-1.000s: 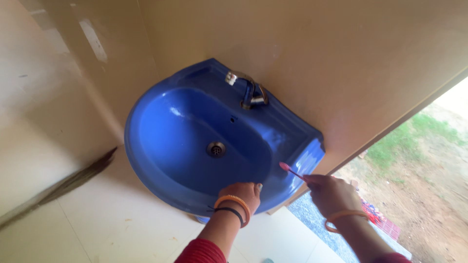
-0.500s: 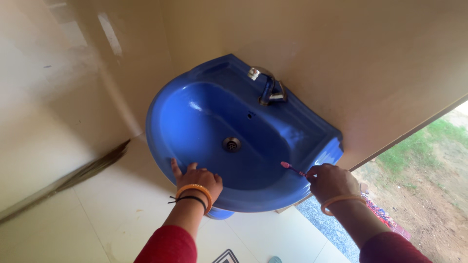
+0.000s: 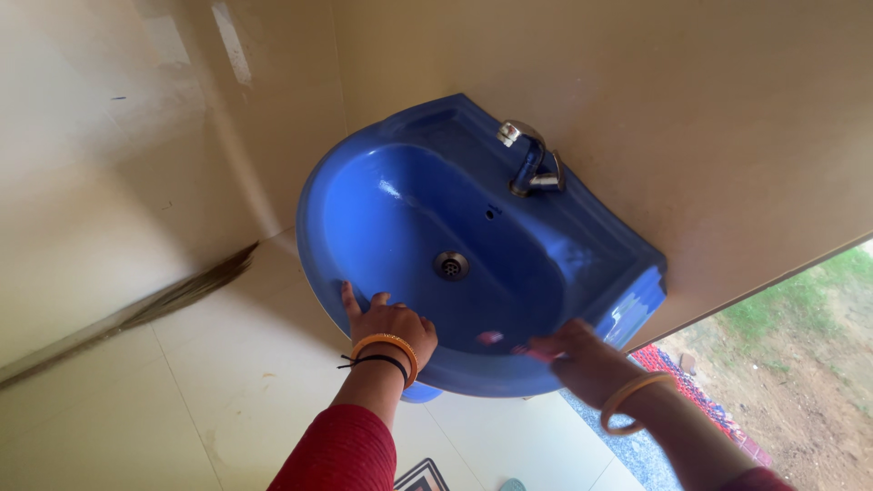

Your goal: The person uses a toothbrush to scrub the base of a decorative pillar, then moves to a blue sink. They turn on the tap, wet the toothbrush, and scrub the interior basin, drain, and faucet area of the sink.

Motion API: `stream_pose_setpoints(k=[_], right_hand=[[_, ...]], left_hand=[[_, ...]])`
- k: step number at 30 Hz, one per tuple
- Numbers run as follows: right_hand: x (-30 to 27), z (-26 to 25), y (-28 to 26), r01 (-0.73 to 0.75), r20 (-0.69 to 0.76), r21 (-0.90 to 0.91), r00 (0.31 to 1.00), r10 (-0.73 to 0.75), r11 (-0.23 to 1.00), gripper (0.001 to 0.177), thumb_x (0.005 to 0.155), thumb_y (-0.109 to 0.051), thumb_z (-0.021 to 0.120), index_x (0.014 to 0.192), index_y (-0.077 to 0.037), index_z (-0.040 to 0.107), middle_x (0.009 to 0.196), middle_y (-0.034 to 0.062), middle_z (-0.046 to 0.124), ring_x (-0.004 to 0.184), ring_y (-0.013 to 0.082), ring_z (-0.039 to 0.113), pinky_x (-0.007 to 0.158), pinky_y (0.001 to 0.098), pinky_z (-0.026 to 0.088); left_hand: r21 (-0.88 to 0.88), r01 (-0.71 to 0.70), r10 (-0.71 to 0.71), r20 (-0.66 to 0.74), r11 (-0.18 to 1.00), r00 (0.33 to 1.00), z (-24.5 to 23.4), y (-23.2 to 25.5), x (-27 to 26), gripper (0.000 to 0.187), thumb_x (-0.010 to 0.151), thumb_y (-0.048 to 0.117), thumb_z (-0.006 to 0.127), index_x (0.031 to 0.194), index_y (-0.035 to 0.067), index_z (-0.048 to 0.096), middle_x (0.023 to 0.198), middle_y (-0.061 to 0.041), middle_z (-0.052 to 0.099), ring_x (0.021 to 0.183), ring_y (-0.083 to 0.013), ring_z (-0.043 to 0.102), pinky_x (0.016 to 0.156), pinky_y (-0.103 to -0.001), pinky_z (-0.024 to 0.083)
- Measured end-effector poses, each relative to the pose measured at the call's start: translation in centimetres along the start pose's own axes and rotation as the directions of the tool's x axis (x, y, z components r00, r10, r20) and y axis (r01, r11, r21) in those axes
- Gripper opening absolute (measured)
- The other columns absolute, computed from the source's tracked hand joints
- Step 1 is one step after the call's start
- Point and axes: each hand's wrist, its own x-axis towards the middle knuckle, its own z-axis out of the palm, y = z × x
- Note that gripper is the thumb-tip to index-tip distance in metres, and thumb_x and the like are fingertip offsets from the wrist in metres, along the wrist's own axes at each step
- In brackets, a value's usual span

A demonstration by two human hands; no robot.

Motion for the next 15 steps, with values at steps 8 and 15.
stream_pose_setpoints(k=[8,15], right_hand=[[1.6,-8.0,4.2,-0.675,-0.08,0.098,0.727,0.682,0.731,0.023,0.086,-0.021,0.082,0.108,-0.016,0.083,0.093,0.0057,0.079,0.076,0.0199,0.078,0.072,0.0351,0.061],[4.9,-9.7,7.5,-0.363,-0.09,0.547,0.87,0.485,0.754,0.04,0.082,-0.007,0.078,0.122,-0.009,0.074,0.103,0.0066,0.08,0.084,0.0194,0.075,0.076,0.0307,0.061]], left_hand=[[-0.006,0.011,-0.011,-0.011,1.0,1.0,0.0,0.1,-0.1,0.058,0.106,0.037,0.025,0.112,0.015,0.078,0.14,0.0,0.061,0.149,-0.0205,0.033,0.125,-0.063,-0.007],[-0.091,0.139,-0.144,-0.05,0.986,0.988,0.0,0.7,0.6,0.049,0.104,0.039,0.03,0.121,0.027,0.074,0.162,0.003,0.035,0.157,-0.0221,0.012,0.125,-0.06,-0.007]])
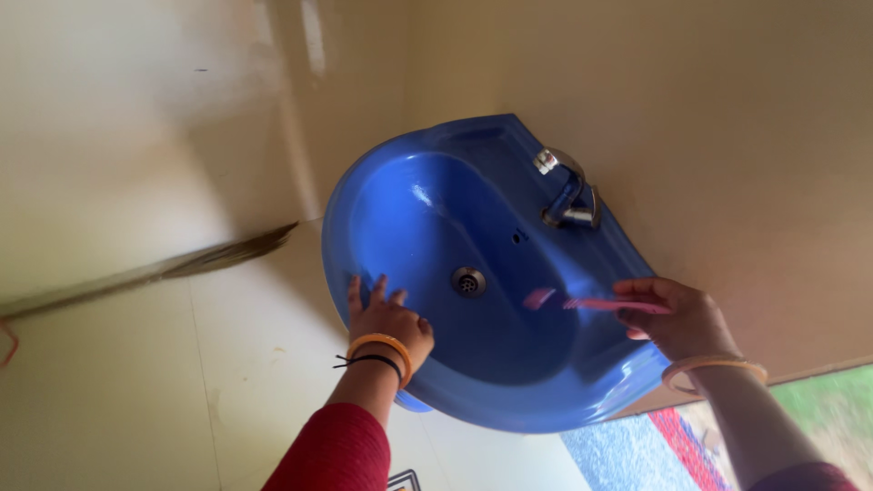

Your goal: The person uses a toothbrush to scrub the base of a decorative pillar, then moves to a blue sink. They turn on the tap, wet the toothbrush, and scrub the interior basin, drain, and faucet area of the sink.

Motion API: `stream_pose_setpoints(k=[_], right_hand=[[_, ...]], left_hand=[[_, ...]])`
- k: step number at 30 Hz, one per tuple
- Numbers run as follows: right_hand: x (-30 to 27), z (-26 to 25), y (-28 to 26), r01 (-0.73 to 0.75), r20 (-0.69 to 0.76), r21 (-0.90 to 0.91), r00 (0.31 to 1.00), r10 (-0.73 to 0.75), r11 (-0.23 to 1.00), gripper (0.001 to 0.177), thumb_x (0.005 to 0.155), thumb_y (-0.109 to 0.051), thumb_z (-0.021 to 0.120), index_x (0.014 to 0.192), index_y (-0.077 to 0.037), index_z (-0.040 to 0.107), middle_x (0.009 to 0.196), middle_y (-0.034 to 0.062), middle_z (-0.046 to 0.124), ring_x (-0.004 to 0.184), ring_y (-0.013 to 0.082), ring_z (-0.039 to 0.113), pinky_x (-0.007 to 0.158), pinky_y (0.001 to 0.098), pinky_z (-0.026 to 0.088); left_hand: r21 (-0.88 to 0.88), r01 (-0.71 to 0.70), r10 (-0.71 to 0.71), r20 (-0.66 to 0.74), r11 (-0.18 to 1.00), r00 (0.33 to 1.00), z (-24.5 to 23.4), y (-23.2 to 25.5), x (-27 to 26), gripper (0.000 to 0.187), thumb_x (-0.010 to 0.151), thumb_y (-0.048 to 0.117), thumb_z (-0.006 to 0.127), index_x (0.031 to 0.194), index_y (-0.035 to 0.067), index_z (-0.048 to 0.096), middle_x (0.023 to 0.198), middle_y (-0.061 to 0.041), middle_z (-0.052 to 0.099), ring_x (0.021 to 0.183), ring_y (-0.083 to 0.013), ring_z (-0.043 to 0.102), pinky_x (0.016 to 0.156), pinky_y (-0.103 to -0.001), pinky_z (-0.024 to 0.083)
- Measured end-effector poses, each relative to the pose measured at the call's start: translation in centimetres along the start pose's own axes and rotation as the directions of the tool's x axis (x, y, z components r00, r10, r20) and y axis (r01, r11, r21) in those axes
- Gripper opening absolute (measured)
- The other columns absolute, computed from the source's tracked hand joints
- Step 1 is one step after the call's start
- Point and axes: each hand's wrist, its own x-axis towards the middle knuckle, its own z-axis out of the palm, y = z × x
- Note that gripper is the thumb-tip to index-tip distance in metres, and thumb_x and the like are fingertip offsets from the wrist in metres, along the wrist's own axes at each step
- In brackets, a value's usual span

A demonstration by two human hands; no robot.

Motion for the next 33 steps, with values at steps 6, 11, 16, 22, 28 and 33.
stream_pose_setpoints(k=[6,11,16,22,28,33], right_hand=[[2.9,-1.0,0.5,-0.068,0.024,0.452,0.998,0.064,0.889,0.042,0.086,-0.005,0.073,0.126,0.002,0.066,0.106,0.0113,0.075,0.089,0.0173,0.073,0.081,0.0303,0.061],[4.8,-1.5,1.0,-0.028,0.044,0.507,0.999,0.007,0.862,0.039,0.087,-0.001,0.073,0.124,-0.002,0.065,0.107,0.0099,0.075,0.089,0.0137,0.068,0.071,0.0281,0.051],[6.6,-0.9,1.8,0.105,-0.066,0.461,0.994,-0.084,0.881,0.039,0.093,-0.003,0.065,0.13,-0.01,0.059,0.108,0.0088,0.075,0.085,0.0111,0.067,0.068,0.027,0.053],[7.4,2.2,3.9,0.367,-0.055,0.045,0.93,-0.364,0.929,0.055,0.089,-0.013,0.068,0.141,-0.016,0.048,0.096,0.0096,0.072,0.073,0.0201,0.067,0.063,0.0363,0.058],[5.8,4.6,4.1,0.384,0.044,-0.364,0.917,-0.396,0.849,0.045,0.09,-0.027,0.072,0.127,-0.011,0.052,0.089,0.0112,0.073,0.076,0.0246,0.072,0.073,0.0419,0.056],[8.0,1.8,1.0,0.495,-0.121,-0.267,0.834,-0.539,0.827,0.046,0.097,-0.016,0.06,0.138,-0.006,0.042,0.091,0.0137,0.065,0.077,0.0287,0.068,0.071,0.0421,0.055]], left_hand=[[-0.238,0.308,-0.345,-0.13,0.921,0.93,0.4,1.4,0.6,0.042,0.104,0.04,0.034,0.133,0.034,0.063,0.168,0.003,0.02,0.157,-0.0214,-0.002,0.121,-0.068,0.001],[-0.324,0.358,-0.43,-0.187,0.876,0.883,1.2,2.0,1.1,0.039,0.101,0.038,0.041,0.131,0.033,0.066,0.168,0.001,0.019,0.156,-0.024,-0.004,0.121,-0.065,0.004],[-0.318,0.379,-0.443,-0.157,0.869,0.883,0.9,2.1,1.0,0.034,0.102,0.038,0.046,0.122,0.032,0.073,0.165,0.003,0.029,0.158,-0.0224,-0.002,0.125,-0.06,0.009],[-0.35,0.396,-0.473,-0.169,0.849,0.865,1.1,2.2,1.4,0.03,0.099,0.036,0.051,0.118,0.033,0.075,0.161,0.004,0.036,0.158,-0.0218,0.0,0.125,-0.059,0.01],[-0.341,0.415,-0.489,-0.165,0.843,0.857,1.3,2.6,1.5,0.03,0.098,0.035,0.052,0.117,0.033,0.076,0.16,0.005,0.038,0.158,-0.0212,0.002,0.125,-0.059,0.011],[-0.321,0.424,-0.488,-0.156,0.847,0.859,1.3,2.4,1.5,0.03,0.099,0.036,0.052,0.116,0.032,0.076,0.158,0.004,0.041,0.158,-0.0217,0.002,0.124,-0.059,0.012]])
